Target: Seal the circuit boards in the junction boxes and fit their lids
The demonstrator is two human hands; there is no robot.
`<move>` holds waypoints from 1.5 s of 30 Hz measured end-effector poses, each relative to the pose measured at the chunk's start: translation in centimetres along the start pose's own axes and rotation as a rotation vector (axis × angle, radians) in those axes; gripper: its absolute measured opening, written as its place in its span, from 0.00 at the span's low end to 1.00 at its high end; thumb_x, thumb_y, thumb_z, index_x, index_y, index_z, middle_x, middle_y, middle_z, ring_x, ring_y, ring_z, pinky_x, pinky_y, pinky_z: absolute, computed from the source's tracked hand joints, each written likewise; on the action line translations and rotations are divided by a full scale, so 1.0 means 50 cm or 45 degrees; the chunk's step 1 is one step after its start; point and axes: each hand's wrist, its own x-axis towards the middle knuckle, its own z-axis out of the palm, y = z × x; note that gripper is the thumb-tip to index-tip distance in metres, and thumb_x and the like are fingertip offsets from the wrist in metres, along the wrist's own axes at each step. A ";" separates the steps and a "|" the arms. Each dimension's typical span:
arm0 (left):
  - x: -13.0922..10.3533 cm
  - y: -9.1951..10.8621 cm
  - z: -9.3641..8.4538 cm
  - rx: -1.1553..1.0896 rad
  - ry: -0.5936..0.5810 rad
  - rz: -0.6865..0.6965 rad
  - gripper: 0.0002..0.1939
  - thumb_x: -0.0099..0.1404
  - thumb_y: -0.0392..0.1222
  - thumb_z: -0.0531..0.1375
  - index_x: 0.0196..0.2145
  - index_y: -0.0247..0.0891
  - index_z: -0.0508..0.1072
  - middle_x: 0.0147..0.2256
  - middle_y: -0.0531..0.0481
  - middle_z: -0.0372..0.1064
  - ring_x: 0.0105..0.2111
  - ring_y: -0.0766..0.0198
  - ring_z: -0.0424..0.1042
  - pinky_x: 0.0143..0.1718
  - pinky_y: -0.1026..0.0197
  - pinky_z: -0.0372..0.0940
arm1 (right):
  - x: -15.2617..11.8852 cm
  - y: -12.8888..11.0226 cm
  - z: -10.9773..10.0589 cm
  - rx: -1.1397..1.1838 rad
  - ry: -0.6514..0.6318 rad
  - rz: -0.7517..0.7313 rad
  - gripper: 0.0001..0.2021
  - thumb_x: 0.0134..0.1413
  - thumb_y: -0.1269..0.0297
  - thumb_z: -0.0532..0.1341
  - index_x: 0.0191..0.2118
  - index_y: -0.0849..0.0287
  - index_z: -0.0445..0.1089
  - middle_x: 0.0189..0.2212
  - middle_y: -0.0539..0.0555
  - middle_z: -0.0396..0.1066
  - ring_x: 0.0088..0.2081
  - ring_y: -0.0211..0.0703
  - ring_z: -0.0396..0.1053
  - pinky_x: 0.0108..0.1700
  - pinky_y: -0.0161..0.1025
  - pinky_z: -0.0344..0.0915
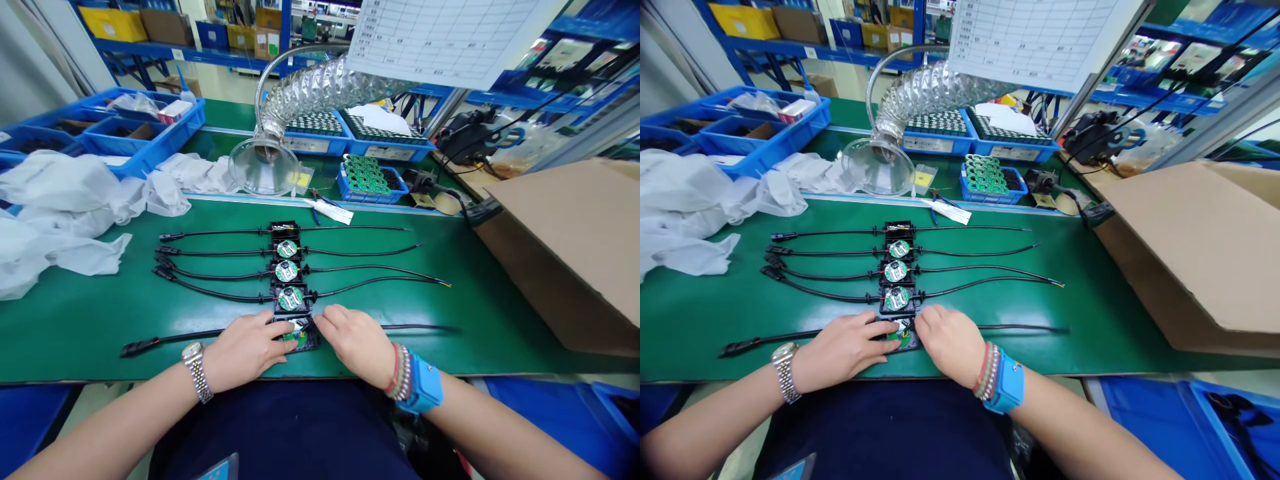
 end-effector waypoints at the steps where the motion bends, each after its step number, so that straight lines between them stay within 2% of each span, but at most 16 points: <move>1: 0.000 0.000 0.000 -0.002 0.002 0.002 0.13 0.66 0.44 0.51 0.45 0.48 0.69 0.45 0.49 0.65 0.36 0.62 0.62 0.33 0.63 0.62 | 0.001 0.002 0.004 0.020 -0.059 0.043 0.09 0.55 0.77 0.51 0.32 0.62 0.66 0.25 0.54 0.64 0.27 0.41 0.61 0.26 0.37 0.53; 5: 0.000 -0.002 0.004 -0.020 0.013 0.023 0.13 0.66 0.44 0.51 0.45 0.48 0.69 0.45 0.49 0.66 0.35 0.62 0.63 0.33 0.62 0.62 | -0.002 0.009 0.013 0.113 -0.218 0.037 0.08 0.53 0.78 0.52 0.32 0.61 0.66 0.26 0.53 0.65 0.28 0.39 0.62 0.27 0.37 0.54; 13: 0.000 -0.005 0.015 0.010 -0.004 0.058 0.12 0.65 0.45 0.51 0.44 0.46 0.69 0.46 0.49 0.65 0.36 0.60 0.63 0.35 0.60 0.62 | 0.002 0.020 0.041 0.049 -0.239 -0.187 0.06 0.55 0.73 0.53 0.33 0.63 0.66 0.30 0.55 0.67 0.28 0.41 0.61 0.25 0.38 0.51; 16: -0.003 0.000 0.015 0.019 -0.008 0.046 0.13 0.65 0.46 0.51 0.45 0.45 0.68 0.46 0.49 0.66 0.36 0.60 0.62 0.34 0.60 0.62 | 0.001 0.024 0.047 0.064 -0.185 -0.194 0.07 0.56 0.73 0.52 0.33 0.62 0.66 0.29 0.54 0.66 0.28 0.41 0.60 0.26 0.38 0.52; 18: -0.006 0.006 0.014 0.016 0.000 0.028 0.12 0.65 0.46 0.52 0.45 0.45 0.68 0.46 0.49 0.66 0.36 0.61 0.63 0.34 0.60 0.62 | -0.006 0.023 0.050 0.088 -0.081 -0.140 0.08 0.58 0.72 0.51 0.35 0.62 0.67 0.30 0.54 0.67 0.30 0.41 0.60 0.29 0.38 0.55; 21: -0.008 0.012 0.012 0.025 0.007 0.008 0.12 0.65 0.45 0.52 0.45 0.46 0.68 0.46 0.50 0.65 0.36 0.60 0.63 0.35 0.59 0.62 | -0.023 0.013 0.052 0.145 0.142 -0.055 0.11 0.61 0.68 0.50 0.45 0.61 0.66 0.40 0.58 0.66 0.37 0.43 0.60 0.37 0.39 0.58; 23: -0.007 0.013 0.011 0.029 -0.001 0.008 0.11 0.65 0.45 0.52 0.44 0.45 0.68 0.46 0.50 0.65 0.36 0.60 0.62 0.35 0.58 0.62 | -0.033 0.002 0.054 0.184 0.216 -0.074 0.14 0.61 0.66 0.51 0.50 0.59 0.63 0.44 0.59 0.64 0.40 0.45 0.59 0.40 0.41 0.57; 25: -0.005 0.013 0.012 0.026 -0.010 0.017 0.11 0.65 0.45 0.53 0.43 0.44 0.69 0.46 0.50 0.65 0.36 0.60 0.62 0.35 0.58 0.62 | -0.036 -0.008 0.057 0.198 0.208 -0.113 0.15 0.60 0.64 0.52 0.52 0.56 0.62 0.44 0.59 0.63 0.40 0.45 0.59 0.39 0.41 0.57; 31: -0.006 0.010 0.017 -0.016 -0.035 -0.009 0.10 0.64 0.45 0.53 0.40 0.43 0.70 0.45 0.47 0.62 0.36 0.61 0.61 0.34 0.59 0.62 | -0.016 -0.015 0.075 0.234 0.168 -0.110 0.19 0.59 0.59 0.54 0.54 0.59 0.61 0.38 0.59 0.62 0.38 0.45 0.58 0.37 0.41 0.56; 36: -0.010 0.011 0.020 -0.037 -0.015 -0.044 0.10 0.64 0.44 0.54 0.41 0.43 0.70 0.49 0.46 0.58 0.37 0.61 0.63 0.36 0.58 0.64 | -0.006 -0.022 0.077 0.271 0.190 -0.125 0.16 0.60 0.61 0.51 0.50 0.62 0.63 0.39 0.59 0.63 0.37 0.45 0.57 0.36 0.41 0.56; 41: -0.004 0.013 0.011 -0.028 -0.042 -0.021 0.09 0.63 0.44 0.54 0.38 0.42 0.71 0.46 0.45 0.60 0.36 0.61 0.64 0.37 0.58 0.65 | 0.001 -0.034 0.071 0.242 0.131 -0.150 0.14 0.60 0.60 0.52 0.46 0.62 0.65 0.38 0.58 0.65 0.36 0.44 0.56 0.34 0.42 0.56; 43: -0.009 0.013 0.002 -0.042 -0.017 -0.016 0.09 0.63 0.43 0.55 0.40 0.43 0.71 0.47 0.45 0.60 0.37 0.61 0.66 0.38 0.58 0.65 | -0.001 -0.038 0.072 0.228 0.163 -0.122 0.15 0.60 0.60 0.52 0.47 0.63 0.65 0.39 0.58 0.66 0.36 0.45 0.56 0.34 0.42 0.56; 45: -0.023 0.010 -0.008 -0.076 0.027 -0.035 0.13 0.61 0.41 0.56 0.45 0.44 0.68 0.53 0.44 0.57 0.42 0.58 0.66 0.42 0.56 0.65 | -0.006 -0.039 0.076 0.258 0.224 -0.098 0.15 0.60 0.62 0.52 0.49 0.63 0.64 0.41 0.59 0.66 0.37 0.45 0.57 0.35 0.42 0.56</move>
